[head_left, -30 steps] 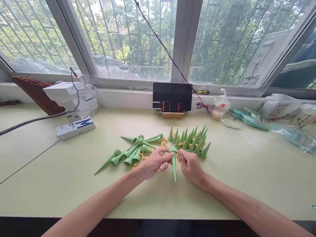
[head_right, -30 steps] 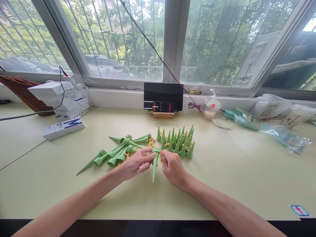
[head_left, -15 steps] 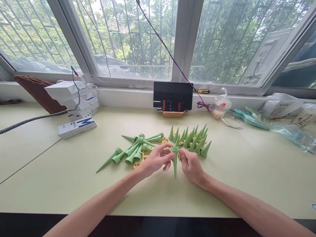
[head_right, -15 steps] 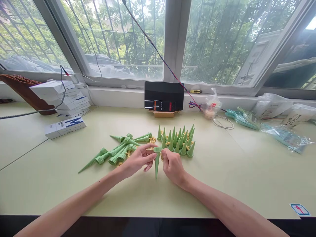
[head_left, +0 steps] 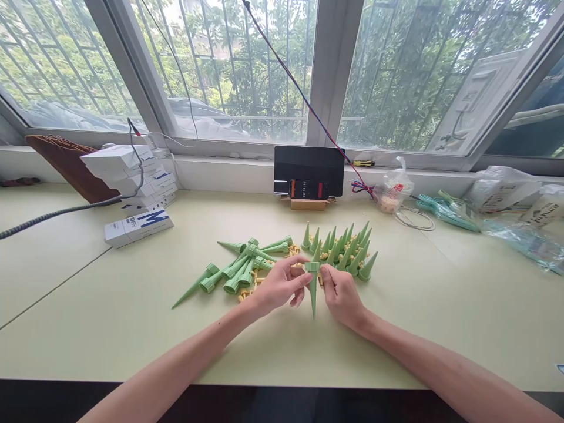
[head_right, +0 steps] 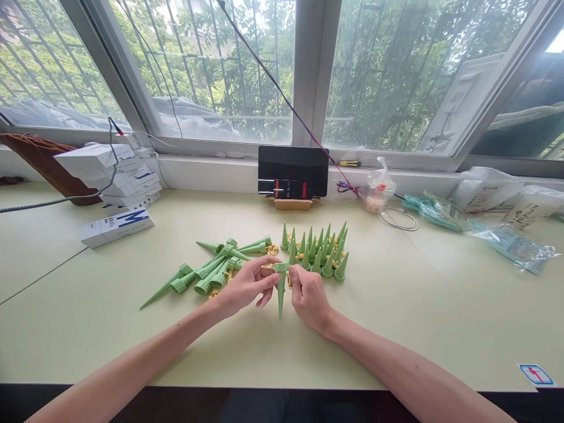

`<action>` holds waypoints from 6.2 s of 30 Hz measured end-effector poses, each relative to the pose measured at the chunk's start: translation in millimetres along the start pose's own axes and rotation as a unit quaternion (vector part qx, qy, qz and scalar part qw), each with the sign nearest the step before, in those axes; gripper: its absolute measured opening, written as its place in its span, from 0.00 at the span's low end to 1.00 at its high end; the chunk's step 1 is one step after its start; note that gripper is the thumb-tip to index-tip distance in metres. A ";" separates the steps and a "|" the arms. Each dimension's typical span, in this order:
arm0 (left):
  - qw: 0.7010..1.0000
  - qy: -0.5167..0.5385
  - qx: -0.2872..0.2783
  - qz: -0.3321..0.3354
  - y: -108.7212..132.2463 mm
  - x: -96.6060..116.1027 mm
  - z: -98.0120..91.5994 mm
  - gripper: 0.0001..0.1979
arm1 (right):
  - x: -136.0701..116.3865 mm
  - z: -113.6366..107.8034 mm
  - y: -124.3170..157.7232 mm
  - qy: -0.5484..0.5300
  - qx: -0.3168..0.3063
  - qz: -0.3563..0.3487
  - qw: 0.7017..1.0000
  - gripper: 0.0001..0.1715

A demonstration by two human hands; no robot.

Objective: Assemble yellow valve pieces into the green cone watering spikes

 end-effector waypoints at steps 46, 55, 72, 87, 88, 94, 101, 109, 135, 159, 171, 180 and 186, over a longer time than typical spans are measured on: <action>0.982 0.111 0.073 -0.137 -1.0 -32.0 -17.6 0.15 | 2.1 12.6 0.4 0.039 -0.050 0.023 0.998 0.28; 0.993 0.087 0.064 -0.043 -3.4 -10.1 -14.7 0.23 | 6.7 10.0 -2.1 0.042 -0.033 0.041 0.998 0.29; 0.998 0.064 0.022 -0.019 -2.4 -3.0 -9.7 0.32 | 14.1 8.7 -1.5 0.041 -0.003 0.057 0.998 0.29; 0.997 -0.060 0.035 0.022 -2.2 4.5 -15.0 0.21 | 16.3 9.1 -5.3 -0.020 -0.024 0.073 0.997 0.24; 0.997 -0.064 0.032 0.021 -2.3 4.4 -13.9 0.22 | 17.1 9.7 -5.2 -0.022 -0.026 0.074 0.997 0.24; 0.993 -0.110 0.031 0.036 -3.4 7.1 -13.0 0.20 | 23.3 13.3 -4.3 -0.042 -0.047 0.105 0.993 0.22; 0.957 -0.234 0.141 0.099 -0.3 21.7 -36.1 0.16 | 22.9 4.2 -4.0 -0.062 -0.021 0.140 0.988 0.16; 0.911 -0.351 0.177 0.122 1.9 24.4 -37.3 0.14 | 16.1 2.9 -4.3 -0.042 -0.020 0.079 0.996 0.18; 0.911 -0.308 0.223 0.158 8.5 36.1 -40.1 0.13 | 2.9 18.2 -1.2 0.000 -0.058 -0.002 0.998 0.24; 0.973 -0.128 0.189 0.042 -1.5 6.8 -49.2 0.19 | 8.2 21.4 -0.8 -0.062 -0.102 0.058 0.991 0.14; 0.980 -0.139 0.138 0.021 -5.3 4.3 -38.5 0.20 | -7.5 9.7 -1.6 -0.049 -0.057 -0.025 0.997 0.13; 0.955 -0.260 0.112 0.088 -3.5 14.0 -29.4 0.16 | -2.8 -4.1 -3.4 -0.002 0.011 -0.005 1.000 0.13; 0.922 -0.360 0.044 0.137 0.4 22.9 -6.7 0.13 | -3.6 -2.6 -4.0 -0.003 0.000 -0.002 1.000 0.13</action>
Point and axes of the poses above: each hand's wrist, its own y-axis away from the middle knuckle, its own z-axis out of the palm, x = y × z, the point moved 10 cm from there along -y, towards the middle knuckle, and after that the axes turned 10 degrees about y, right-handed, at the moved point
